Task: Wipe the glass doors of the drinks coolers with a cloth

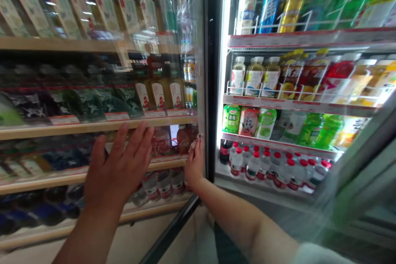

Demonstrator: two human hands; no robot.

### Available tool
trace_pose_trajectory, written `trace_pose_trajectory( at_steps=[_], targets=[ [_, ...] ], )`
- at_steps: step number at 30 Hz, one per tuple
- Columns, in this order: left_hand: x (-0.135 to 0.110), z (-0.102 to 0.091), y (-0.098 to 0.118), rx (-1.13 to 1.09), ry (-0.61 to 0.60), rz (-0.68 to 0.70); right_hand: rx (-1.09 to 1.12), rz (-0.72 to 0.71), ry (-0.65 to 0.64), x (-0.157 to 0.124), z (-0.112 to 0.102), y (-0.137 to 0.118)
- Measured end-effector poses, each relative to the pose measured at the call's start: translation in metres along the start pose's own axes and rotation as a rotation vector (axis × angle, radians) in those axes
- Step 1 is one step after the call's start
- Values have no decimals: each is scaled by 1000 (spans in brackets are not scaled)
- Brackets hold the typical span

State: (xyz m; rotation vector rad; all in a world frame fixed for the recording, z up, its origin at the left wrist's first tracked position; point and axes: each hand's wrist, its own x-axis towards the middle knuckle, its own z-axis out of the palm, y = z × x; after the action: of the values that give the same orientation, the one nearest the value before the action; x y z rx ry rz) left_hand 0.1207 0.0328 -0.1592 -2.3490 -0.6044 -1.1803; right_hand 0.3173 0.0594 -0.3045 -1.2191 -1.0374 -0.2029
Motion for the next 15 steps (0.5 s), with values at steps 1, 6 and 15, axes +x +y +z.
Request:
trace_pose_trajectory(
  at_steps=[1, 6, 15],
  targets=[
    [0, 1, 1, 50, 12, -12, 7, -32, -29, -4, 1, -4],
    [1, 2, 6, 196, 40, -21, 10, -198, -84, 16, 1, -17],
    [-1, 3, -1, 90, 17, 4, 3, -298, -134, -23, 0, -4]
  ],
)
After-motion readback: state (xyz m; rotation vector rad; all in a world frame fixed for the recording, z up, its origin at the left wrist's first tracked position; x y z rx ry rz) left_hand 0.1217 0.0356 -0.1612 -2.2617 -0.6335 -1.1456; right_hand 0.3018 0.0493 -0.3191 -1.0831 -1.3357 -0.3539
